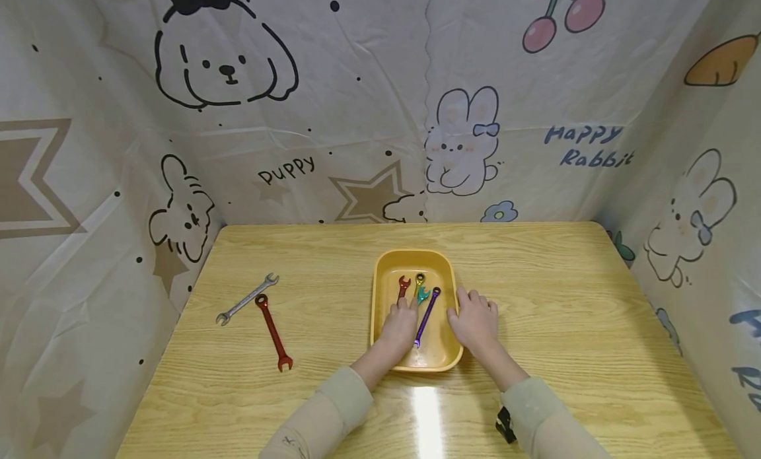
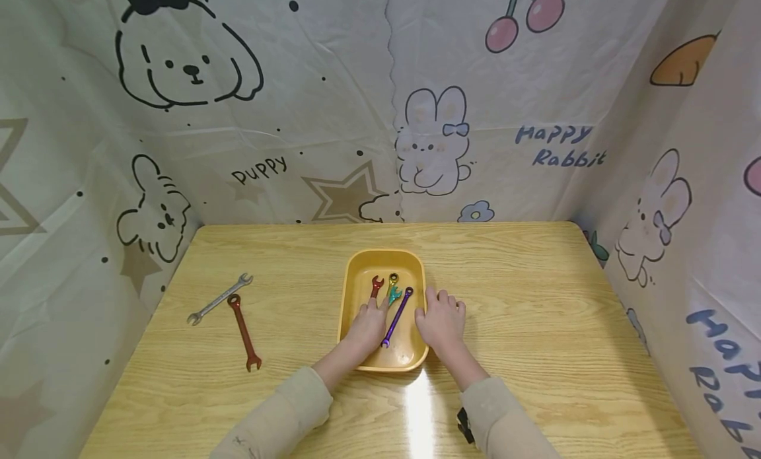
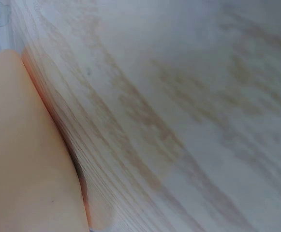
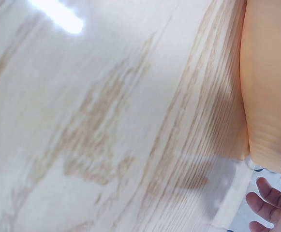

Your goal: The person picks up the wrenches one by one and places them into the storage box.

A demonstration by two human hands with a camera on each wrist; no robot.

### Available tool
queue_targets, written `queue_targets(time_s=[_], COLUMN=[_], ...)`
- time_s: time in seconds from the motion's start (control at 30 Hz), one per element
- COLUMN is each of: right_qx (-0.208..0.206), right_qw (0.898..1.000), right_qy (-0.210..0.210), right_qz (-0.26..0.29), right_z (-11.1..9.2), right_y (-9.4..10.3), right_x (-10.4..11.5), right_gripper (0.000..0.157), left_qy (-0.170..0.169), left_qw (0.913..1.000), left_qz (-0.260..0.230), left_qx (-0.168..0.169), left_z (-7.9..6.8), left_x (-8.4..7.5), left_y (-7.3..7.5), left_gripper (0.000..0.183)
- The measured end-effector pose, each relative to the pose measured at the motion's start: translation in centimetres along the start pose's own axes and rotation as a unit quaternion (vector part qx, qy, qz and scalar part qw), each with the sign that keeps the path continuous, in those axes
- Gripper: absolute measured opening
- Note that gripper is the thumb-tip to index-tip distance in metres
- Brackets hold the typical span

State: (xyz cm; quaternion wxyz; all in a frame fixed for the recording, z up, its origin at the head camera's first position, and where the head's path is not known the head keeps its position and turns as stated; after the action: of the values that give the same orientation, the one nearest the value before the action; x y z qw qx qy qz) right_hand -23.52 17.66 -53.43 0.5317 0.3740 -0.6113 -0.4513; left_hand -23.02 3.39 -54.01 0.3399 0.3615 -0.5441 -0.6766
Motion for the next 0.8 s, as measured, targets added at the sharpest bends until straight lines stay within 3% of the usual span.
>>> queue_targets(time_s=[0.47, 0.8], right_qx=[0.006, 0.009], right_qw=[1.000, 1.000], right_qy=[-0.002, -0.001], right_qz=[-0.001, 0.000], right_z=[-0.06, -0.12], right_y=[0.07, 0.08], right_x=[0.04, 0.11], right_gripper=[0.044, 0.044], left_qy=[0.006, -0.002], left_qw=[0.9991, 0.9979], left_qz=[-0.034, -0.031], left_qx=[0.026, 0.057], left_z=[0.07, 0.10], left_x=[0.05, 0.09], left_y=[-0.16, -0.54], left_gripper=[0.044, 0.056])
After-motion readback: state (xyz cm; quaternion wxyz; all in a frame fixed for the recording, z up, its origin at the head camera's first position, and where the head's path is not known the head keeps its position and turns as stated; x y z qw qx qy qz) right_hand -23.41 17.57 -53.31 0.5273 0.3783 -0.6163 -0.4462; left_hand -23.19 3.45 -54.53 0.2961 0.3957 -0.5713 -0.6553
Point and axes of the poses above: each hand's wrist, its own z-axis towards the middle knuckle, its own y-axis out of the back of the hand, x = y × z, the point moved 5 cm from there along z, towards the middle knuckle, and after that the axes turned 9 degrees about -y, right-handed, at the moved point
